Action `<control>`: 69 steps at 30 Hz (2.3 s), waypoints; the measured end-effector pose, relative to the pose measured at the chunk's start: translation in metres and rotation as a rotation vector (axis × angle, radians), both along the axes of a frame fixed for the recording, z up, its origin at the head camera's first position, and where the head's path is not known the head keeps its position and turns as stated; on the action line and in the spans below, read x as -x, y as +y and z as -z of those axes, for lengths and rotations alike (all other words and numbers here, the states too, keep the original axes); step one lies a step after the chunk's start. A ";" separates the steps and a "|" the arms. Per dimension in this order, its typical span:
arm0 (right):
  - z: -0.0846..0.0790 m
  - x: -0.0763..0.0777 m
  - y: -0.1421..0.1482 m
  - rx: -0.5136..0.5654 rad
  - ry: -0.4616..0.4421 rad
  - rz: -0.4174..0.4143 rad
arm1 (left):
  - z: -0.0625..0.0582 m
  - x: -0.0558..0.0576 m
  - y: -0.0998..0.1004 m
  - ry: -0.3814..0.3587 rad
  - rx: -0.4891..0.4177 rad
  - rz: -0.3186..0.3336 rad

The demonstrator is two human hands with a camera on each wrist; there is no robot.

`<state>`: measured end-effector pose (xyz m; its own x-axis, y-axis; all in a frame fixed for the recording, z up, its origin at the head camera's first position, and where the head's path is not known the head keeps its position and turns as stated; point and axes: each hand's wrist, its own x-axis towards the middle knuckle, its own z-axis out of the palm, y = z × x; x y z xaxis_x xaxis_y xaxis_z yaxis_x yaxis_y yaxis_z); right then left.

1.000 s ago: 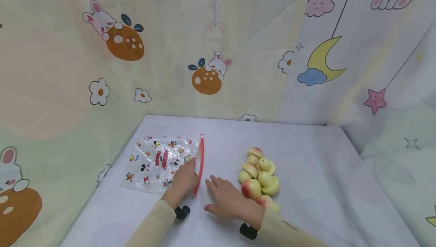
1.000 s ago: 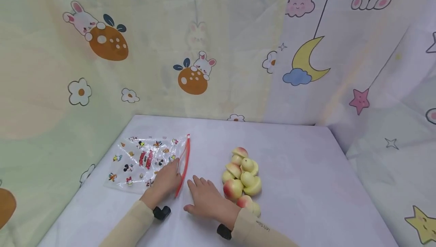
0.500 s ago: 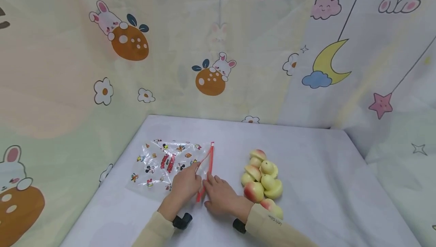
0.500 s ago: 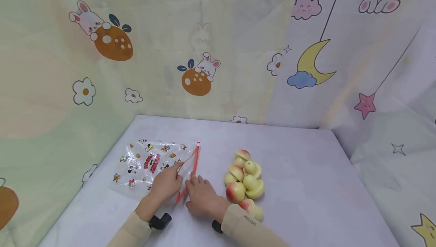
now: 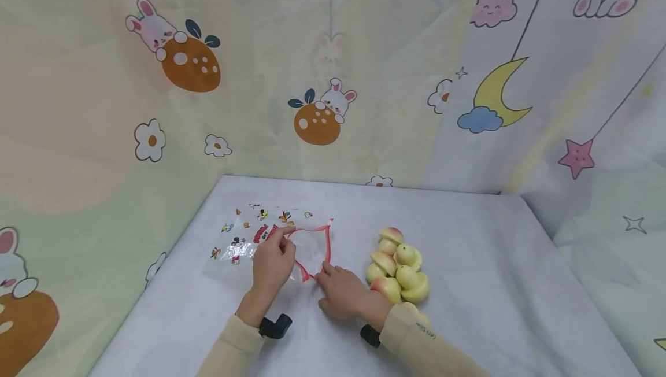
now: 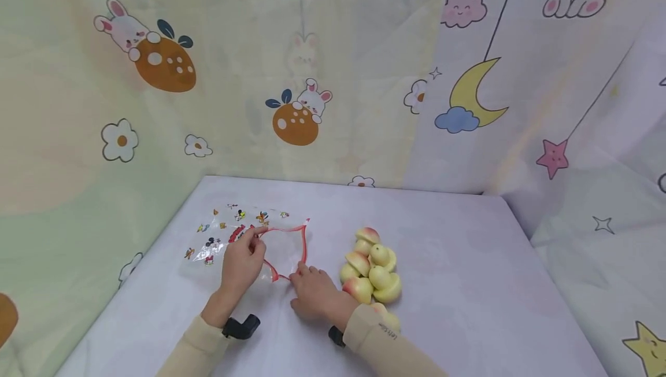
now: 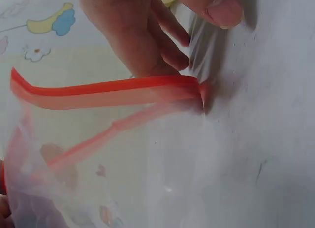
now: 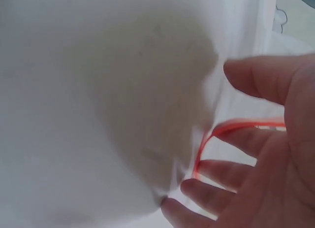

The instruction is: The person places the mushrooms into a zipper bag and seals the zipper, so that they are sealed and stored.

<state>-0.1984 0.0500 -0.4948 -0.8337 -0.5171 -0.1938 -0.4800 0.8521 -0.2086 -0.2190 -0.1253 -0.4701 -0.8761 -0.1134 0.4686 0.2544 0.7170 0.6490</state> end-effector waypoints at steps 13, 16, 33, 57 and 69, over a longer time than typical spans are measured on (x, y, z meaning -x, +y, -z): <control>-0.031 -0.018 0.032 0.181 0.071 0.033 | 0.013 0.007 0.012 -0.002 -0.178 0.002; -0.041 -0.029 0.057 0.263 0.149 0.087 | 0.019 0.010 0.014 0.000 -0.200 0.000; -0.001 -0.087 0.162 0.725 0.330 0.519 | 0.031 0.011 0.012 0.047 -0.293 0.014; -0.001 -0.110 0.143 0.711 -0.114 0.698 | 0.044 -0.007 0.033 0.048 -0.229 0.055; -0.009 -0.088 0.088 1.021 0.097 0.468 | 0.046 -0.013 0.037 0.072 -0.232 0.086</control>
<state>-0.1103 0.1376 -0.4853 -0.9757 -0.0292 0.2170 -0.2101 0.4038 -0.8904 -0.2063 -0.0879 -0.5163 -0.8526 -0.1519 0.4999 0.3592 0.5245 0.7719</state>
